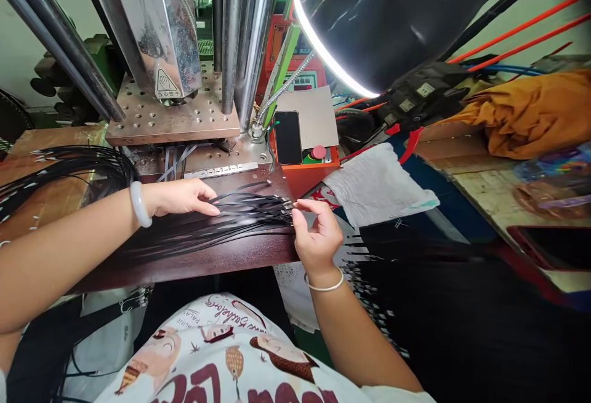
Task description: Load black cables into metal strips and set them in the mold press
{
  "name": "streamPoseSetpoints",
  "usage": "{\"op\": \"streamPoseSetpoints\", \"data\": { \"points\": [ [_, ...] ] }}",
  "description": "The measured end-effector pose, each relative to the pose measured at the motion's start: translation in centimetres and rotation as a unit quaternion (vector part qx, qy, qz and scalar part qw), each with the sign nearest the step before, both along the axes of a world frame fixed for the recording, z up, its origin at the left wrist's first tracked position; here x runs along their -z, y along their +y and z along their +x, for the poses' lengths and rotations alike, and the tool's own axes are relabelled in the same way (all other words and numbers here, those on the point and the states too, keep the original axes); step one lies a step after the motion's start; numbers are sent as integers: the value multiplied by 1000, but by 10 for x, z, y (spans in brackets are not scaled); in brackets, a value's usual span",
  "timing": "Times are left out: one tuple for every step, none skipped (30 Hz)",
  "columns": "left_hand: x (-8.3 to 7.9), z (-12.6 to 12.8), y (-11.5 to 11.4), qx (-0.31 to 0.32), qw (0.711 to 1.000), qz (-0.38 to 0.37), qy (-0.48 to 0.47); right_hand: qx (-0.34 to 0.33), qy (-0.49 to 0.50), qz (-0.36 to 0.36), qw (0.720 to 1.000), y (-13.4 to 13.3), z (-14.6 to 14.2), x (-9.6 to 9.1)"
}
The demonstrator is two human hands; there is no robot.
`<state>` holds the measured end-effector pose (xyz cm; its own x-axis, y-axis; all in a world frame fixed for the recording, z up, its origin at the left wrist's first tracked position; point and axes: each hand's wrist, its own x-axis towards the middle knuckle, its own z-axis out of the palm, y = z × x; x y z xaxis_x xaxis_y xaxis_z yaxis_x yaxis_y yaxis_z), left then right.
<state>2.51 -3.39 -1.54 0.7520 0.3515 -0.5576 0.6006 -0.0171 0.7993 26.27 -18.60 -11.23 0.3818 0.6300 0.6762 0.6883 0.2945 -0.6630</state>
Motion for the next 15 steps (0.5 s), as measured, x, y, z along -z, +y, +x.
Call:
{"op": "streamPoseSetpoints", "data": {
  "points": [
    [1,0,2,-3,1000,5,4,0,-6,0,1000,-1,1,0],
    [2,0,4,-5,1000,-2,7,0,-10,0,1000,-1,1,-1],
    [2,0,5,-4,1000,-13,8,2,-14,2,1000,-2,0,-3],
    [3,1,5,-1,1000,-17,7,4,-21,8,1000,-2,-1,-6],
    [2,4,5,2,1000,-9,6,4,-32,15,999,-1,-4,-11],
    [1,6,3,8,1000,9,7,-4,-55,19,998,1,-9,-18],
    [-1,10,2,15,999,30,9,-23,-93,16,995,5,-14,-26],
    [-4,13,-1,22,999,48,13,-52,-147,4,988,10,-21,-35],
    [-8,16,-3,31,998,60,15,-87,-211,-19,973,17,-27,-43],
    [-12,17,-5,46,997,64,15,-126,-279,-48,951,24,-32,-50],
    [-16,16,-6,67,996,66,10,-160,-341,-83,923,31,-36,-56],
    [-19,12,-6,90,993,80,1,-186,-392,-124,892,38,-37,-60],
    [-22,6,-4,110,987,118,-8,-198,-430,-169,864,44,-35,-62],
    [-23,-3,-1,119,975,186,-19,-196,-455,-216,841,49,-31,-63],
    [-24,-12,3,118,953,279,-29,-183,-472,-256,824,54,-26,-63]
  ]
}}
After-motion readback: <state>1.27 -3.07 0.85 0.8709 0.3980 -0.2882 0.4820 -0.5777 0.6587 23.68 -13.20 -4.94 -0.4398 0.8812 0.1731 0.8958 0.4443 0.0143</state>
